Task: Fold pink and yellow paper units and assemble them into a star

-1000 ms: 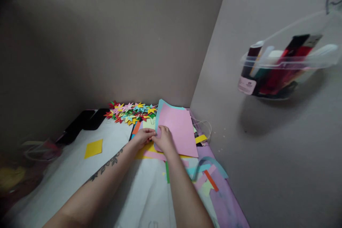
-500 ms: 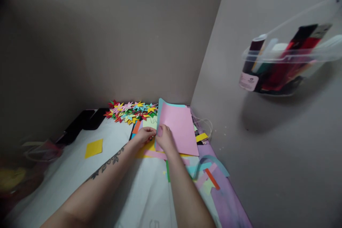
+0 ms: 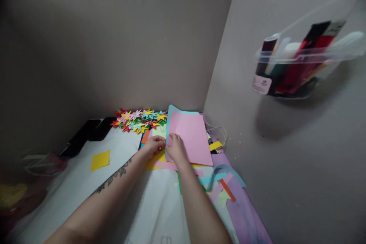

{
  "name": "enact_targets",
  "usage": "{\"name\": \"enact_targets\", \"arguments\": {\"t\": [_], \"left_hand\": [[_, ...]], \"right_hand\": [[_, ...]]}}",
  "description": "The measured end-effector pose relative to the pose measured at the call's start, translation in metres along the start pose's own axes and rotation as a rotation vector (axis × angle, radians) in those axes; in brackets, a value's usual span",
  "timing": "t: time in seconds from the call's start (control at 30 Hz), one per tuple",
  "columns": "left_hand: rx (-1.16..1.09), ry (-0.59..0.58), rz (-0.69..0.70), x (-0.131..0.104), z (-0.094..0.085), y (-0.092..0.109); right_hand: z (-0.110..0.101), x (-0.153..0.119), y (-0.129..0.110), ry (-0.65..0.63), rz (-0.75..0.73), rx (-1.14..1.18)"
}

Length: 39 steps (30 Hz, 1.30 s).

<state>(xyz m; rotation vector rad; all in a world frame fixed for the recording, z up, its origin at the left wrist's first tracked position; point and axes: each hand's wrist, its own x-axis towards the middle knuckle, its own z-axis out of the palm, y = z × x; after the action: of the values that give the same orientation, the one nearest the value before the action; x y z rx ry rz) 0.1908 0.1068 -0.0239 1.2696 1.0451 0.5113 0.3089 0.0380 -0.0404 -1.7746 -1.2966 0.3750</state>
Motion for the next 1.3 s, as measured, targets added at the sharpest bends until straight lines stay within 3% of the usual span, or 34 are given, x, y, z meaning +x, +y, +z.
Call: {"name": "enact_targets", "arguments": {"t": [0.33,0.57,0.9,1.13,1.3], "left_hand": [[0.085,0.032,0.036,-0.004,0.006,0.003],[0.148,0.044,-0.014,-0.001,0.005,0.001],[0.161,0.011,0.001,-0.004,0.006,0.005],[0.245,0.030,0.060,-0.005,0.009,0.012],[0.381,0.060,0.178,-0.006,0.012,0.024]], "right_hand": [[-0.002,0.000,-0.001,-0.002,0.016,0.010],[-0.003,0.002,-0.001,0.006,0.021,0.030],[-0.002,0.002,0.001,0.032,0.033,0.069],[-0.003,0.002,0.000,0.071,0.018,0.091],[-0.001,0.002,-0.007,0.116,-0.014,0.079]]}}
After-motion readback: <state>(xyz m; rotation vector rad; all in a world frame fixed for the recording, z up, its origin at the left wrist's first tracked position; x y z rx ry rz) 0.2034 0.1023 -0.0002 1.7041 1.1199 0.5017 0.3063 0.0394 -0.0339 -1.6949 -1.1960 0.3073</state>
